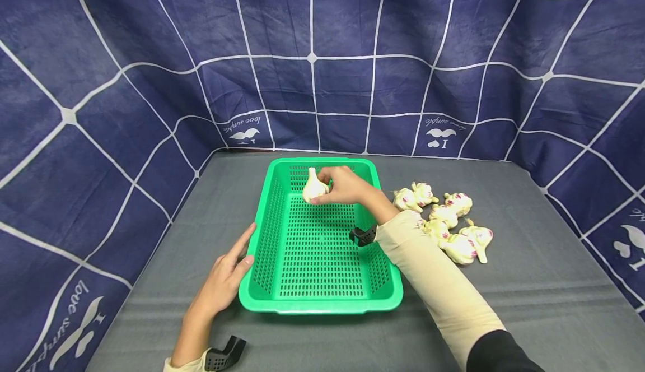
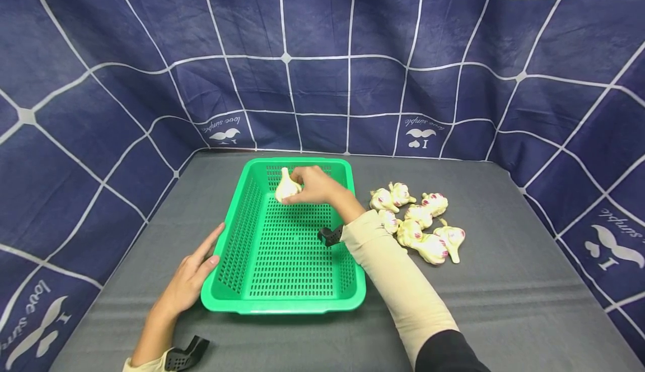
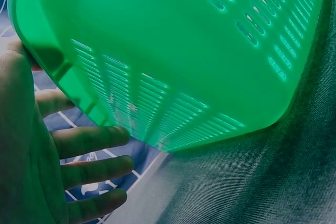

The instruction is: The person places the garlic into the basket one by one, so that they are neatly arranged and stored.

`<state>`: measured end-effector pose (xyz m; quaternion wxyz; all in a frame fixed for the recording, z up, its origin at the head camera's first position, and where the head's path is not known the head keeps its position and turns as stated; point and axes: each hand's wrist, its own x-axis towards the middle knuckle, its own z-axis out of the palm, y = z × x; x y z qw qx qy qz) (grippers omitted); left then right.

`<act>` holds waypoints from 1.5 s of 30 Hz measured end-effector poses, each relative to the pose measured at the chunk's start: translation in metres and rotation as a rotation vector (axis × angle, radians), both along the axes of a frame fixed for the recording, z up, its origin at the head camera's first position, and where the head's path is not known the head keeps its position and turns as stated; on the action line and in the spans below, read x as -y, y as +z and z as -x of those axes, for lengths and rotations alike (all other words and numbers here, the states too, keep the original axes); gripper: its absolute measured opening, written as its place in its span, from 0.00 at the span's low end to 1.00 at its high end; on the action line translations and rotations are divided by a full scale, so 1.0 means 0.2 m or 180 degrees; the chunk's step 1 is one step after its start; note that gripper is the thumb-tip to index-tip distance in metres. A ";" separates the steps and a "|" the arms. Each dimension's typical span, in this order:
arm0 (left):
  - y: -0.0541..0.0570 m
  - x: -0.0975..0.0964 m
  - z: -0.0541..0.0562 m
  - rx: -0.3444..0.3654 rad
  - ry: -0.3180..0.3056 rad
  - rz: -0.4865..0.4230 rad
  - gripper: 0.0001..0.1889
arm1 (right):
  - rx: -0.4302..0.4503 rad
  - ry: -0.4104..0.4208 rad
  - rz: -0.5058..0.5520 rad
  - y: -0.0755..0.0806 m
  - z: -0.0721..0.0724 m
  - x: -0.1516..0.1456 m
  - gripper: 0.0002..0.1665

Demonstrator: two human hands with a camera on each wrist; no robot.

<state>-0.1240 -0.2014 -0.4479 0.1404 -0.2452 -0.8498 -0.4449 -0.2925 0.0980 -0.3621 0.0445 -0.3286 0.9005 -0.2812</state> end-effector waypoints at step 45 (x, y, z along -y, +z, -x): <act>0.00 0.00 0.00 0.0112 -0.0065 0.0037 0.31 | 0.0333 -0.0336 -0.0372 -0.17 0.15 0.24 0.28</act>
